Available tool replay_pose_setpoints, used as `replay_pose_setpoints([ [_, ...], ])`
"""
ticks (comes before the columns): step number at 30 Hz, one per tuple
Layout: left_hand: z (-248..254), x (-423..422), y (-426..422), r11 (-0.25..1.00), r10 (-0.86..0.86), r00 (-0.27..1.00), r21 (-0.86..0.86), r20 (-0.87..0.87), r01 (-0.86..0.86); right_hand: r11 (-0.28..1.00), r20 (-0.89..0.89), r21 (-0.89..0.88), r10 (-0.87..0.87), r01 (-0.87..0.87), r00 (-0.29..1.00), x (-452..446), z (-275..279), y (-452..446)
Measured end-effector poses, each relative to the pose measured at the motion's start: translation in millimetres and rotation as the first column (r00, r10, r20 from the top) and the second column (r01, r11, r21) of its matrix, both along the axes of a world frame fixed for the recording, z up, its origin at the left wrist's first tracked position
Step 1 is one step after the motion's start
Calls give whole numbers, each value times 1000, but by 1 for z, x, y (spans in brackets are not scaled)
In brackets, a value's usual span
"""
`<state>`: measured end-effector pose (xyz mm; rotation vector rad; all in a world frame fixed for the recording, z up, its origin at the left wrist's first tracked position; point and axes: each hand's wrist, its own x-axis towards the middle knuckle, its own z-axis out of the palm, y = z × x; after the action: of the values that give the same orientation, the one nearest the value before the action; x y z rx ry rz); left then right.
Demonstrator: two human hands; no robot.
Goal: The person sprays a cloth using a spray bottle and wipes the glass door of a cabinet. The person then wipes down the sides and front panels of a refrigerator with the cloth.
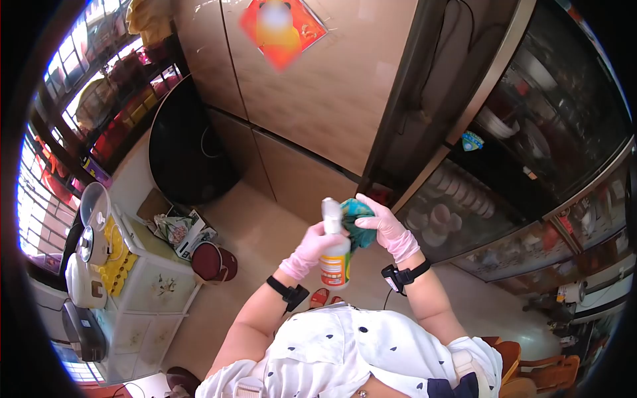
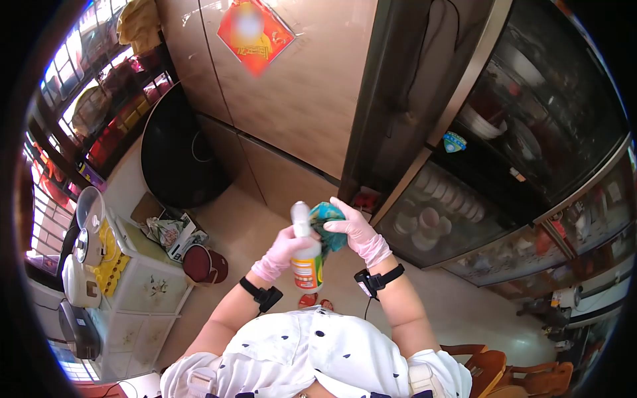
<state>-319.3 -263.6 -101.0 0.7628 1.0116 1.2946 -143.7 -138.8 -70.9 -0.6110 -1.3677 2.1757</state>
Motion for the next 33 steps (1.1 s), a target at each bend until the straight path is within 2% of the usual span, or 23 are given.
replay_pose_setpoints([
  [1, 3, -4, -8, 998, 60, 994, 6, 95, -61, 1000, -6, -4, -5, 5, 1000, 4, -2, 2],
  [3, 1, -19, -24, 979, 142, 976, 120, 163, -163, 943, -198, -291, 103, -159, 975, 11, -3, 5],
  [4, 2, -27, -29, 976, 131, 979, 155, 159, -156, 956, -153, -280, 48, -90, 987, 11, 1, 0],
  [7, 17, -42, -36, 967, 64, 995, 242, 74, -80, 978, -94, -196, 56, -74, 994, 11, 3, 3],
  [8, 34, -32, -34, 956, 139, 986, 248, 94, -158, 964, -113, -238, 96, -121, 989, 11, 15, 0],
  [10, 47, -24, -26, 936, 217, 970, 259, 106, -238, 964, -109, -204, 149, -169, 983, 5, 22, 0],
  [11, 41, -26, -21, 949, 135, 990, 285, 30, -138, 961, -96, -174, 202, -216, 975, 2, 24, 1],
  [13, 34, -42, -10, 971, -181, 972, 128, -151, 201, 947, -89, -183, 253, -265, 963, -4, 29, 5],
  [15, 37, -35, 1, 981, -188, 958, 10, -217, 195, 920, -65, -39, 387, -389, 920, -3, 54, 5],
  [16, 45, -36, 2, 987, -151, 962, 16, -228, 159, 925, 88, 186, 320, -331, 943, 3, 54, 15],
  [17, 56, -38, 1, 992, -117, 965, 20, -235, 125, 876, 181, 426, 161, -225, 970, 9, 52, 21],
  [18, 69, -41, 0, 991, -123, 972, 18, -202, 129, 681, 338, 703, -65, -206, 939, 16, 52, 28],
  [19, 76, -44, 2, 989, -146, 964, 4, -220, 150, 396, 391, 883, -326, -251, 861, 20, 52, 35],
  [20, 88, -42, 5, 983, -181, 950, -5, -256, 186, 344, 243, 934, -412, -97, 878, 23, 43, 39],
  [21, 100, -41, 5, 975, -219, 931, -18, -292, 223, 164, -59, 973, -509, 164, 859, 20, 23, 45],
  [23, 116, -31, 5, 967, -248, 914, -36, -322, 250, -5, -381, 850, -695, 526, 610, 11, -6, 50],
  [24, 121, -27, 10, 963, -264, 898, -42, -352, 266, 306, -313, 639, -734, 705, 603, 6, -38, 57],
  [25, 122, -28, 12, 957, -280, 875, -37, -395, 289, 652, -86, 243, -723, 718, 686, 7, -37, 46],
  [27, 115, -36, 20, 963, -260, 886, -30, -383, 269, 760, -143, -267, -640, 593, 755, 1, -47, 47],
  [28, 112, -44, 23, 958, -274, 877, -32, -395, 285, 755, -114, -323, -630, 571, 768, -2, -38, 50],
  [29, 108, -54, 26, 973, -225, 894, -48, -388, 224, 744, -87, -381, -620, 549, 780, -4, -28, 57],
  [30, 105, -64, 30, 984, -176, 906, -61, -384, 166, 729, -114, -361, -654, 582, 748, -5, -30, 66],
  [33, 99, -93, 41, 959, -285, 847, -144, -449, 246, 790, 65, -30, -609, 612, 790, -14, -16, 77],
])
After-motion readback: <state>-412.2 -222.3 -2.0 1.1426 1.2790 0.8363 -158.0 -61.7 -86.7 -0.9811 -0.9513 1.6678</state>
